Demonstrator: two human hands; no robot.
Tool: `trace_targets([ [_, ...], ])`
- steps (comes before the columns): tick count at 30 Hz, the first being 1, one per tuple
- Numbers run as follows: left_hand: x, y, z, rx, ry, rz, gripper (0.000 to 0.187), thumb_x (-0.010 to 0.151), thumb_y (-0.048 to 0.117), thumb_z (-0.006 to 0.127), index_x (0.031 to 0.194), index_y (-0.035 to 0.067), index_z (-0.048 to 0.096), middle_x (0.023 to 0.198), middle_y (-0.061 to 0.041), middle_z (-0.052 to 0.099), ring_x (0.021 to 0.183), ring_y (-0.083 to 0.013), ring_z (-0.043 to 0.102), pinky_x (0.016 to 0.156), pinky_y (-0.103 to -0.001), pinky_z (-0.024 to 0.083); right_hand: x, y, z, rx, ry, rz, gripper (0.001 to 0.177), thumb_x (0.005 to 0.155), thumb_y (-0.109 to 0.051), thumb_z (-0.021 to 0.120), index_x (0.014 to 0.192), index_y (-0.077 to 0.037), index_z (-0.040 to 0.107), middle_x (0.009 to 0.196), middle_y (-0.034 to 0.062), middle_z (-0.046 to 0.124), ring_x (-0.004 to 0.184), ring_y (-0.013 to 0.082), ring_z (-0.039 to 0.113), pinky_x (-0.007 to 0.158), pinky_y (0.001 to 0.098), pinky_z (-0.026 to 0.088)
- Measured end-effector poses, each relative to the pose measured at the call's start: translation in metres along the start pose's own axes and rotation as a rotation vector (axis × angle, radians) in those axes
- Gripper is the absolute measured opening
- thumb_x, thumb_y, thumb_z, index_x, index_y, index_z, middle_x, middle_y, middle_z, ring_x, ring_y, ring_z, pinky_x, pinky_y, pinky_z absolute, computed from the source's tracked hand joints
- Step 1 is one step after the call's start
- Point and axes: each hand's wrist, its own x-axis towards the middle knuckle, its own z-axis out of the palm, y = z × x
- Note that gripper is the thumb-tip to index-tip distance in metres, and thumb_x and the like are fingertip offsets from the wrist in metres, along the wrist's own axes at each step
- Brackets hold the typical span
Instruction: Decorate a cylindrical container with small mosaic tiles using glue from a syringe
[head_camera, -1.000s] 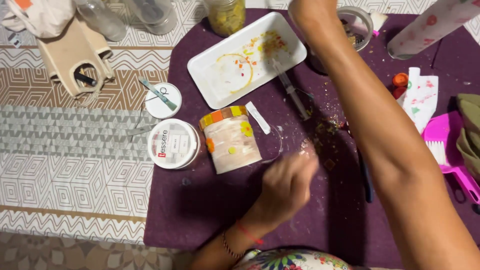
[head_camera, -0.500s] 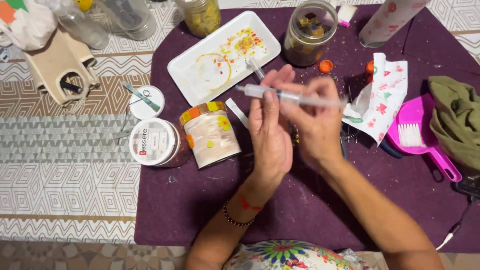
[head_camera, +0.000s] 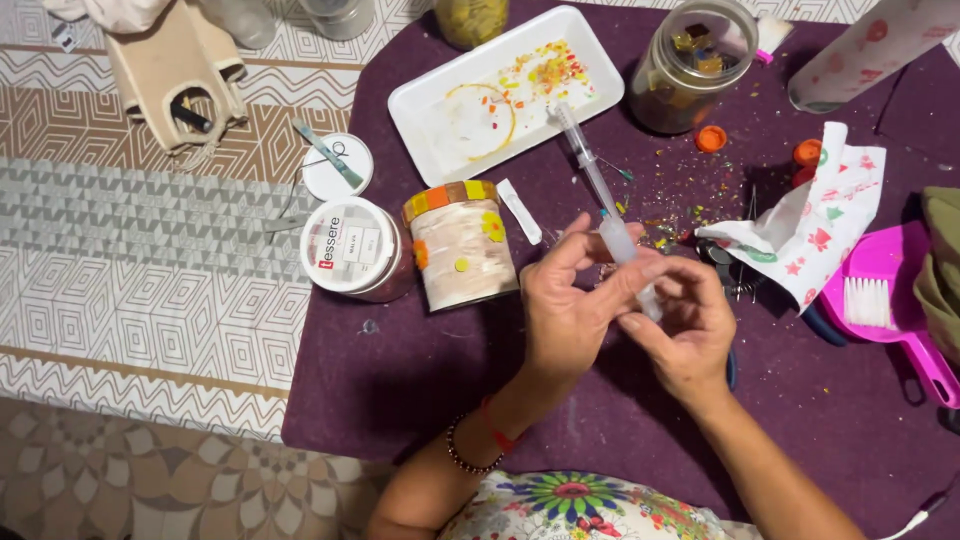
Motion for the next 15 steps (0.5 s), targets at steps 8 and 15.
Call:
trace_targets([
  [8, 0.005, 0.081, -0.040, 0.131, -0.110, 0.086, 0.031, 0.108, 0.014, 0.048, 0.120, -0.007, 0.067, 0.108, -0.017, 0.079, 0.114, -0.0326, 0.075, 0.111, -0.045, 0.052, -0.010, -0.022, -0.002, -0.082, -0.129, 0.020, 0.029, 0.082, -0.002, 0.073, 0.109, 0.011, 0.070, 0.063, 0.0186, 0.072, 0.036, 0.0142, 0.063, 0.033, 0.0261, 0.048],
  [15, -0.029, 0.080, -0.077, 0.462, -0.328, 0.224, 0.032, 0.113, 0.013, 0.037, 0.126, 0.000, 0.063, 0.128, -0.014, 0.071, 0.125, -0.0309, 0.070, 0.116, -0.043, 0.052, -0.005, -0.064, -0.019, 0.365, -0.219, 0.334, 0.050, 0.083, -0.007, 0.078, 0.127, 0.009, 0.060, 0.076, 0.0248, 0.074, 0.043, 0.0168, 0.063, 0.040, 0.0205, 0.054],
])
